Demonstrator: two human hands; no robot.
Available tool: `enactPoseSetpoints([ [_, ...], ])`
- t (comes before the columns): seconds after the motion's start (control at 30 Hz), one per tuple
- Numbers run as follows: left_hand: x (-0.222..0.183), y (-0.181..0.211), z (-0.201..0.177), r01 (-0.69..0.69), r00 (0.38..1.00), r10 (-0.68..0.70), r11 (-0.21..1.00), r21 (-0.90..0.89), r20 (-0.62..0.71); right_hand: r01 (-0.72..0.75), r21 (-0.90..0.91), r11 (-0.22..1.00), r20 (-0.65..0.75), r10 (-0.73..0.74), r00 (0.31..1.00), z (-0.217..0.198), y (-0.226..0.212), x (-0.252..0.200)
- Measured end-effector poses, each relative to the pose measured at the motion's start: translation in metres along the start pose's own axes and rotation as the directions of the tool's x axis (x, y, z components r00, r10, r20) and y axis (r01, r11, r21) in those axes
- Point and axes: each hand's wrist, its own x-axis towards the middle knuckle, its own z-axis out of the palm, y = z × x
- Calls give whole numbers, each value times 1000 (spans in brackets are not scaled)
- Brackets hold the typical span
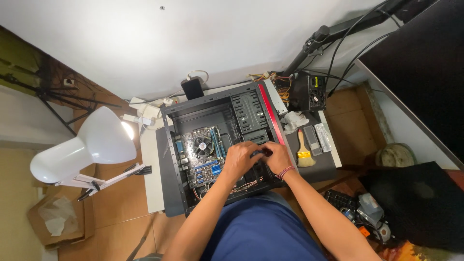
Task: Cleaning internal computer components and removing components from a PC case.
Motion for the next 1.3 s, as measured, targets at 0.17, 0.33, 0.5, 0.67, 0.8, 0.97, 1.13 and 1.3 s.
enactPoseSetpoints([
  [0.17,-4,5,-8,-40,999,41,999,-21,28,-42,6,999,27,42,999,-8,-20,-2],
  [0.33,-7,-2,2,-63,998,64,997,-45,19,-110,131,985,68,101,993,-9,-20,0],
  [0.5,-6,-4,6,8,999,-10,998,56,32,-59,146,987,85,47,995,-8,-23,1],
  [0.67,-5,-5,13,59,998,-56,995,77,-40,-16,88,996,12,15,1000,4,-15,-4],
  [0.8,-2,0,10,120,993,-119,988,98,-22,-8,42,999,-25,9,1000,14,5,-8],
  [0.97,0,14,-8,14,998,-14,1000,7,-58,-72,88,994,-40,76,996,5,-14,-5],
  [1.13,-5,4,-1,-25,1000,25,1000,-6,-8,-114,114,987,20,113,993,-2,-20,-1],
  [1.3,-1,-5,12,95,994,-90,993,75,-63,-53,147,988,42,47,998,-4,-25,2],
])
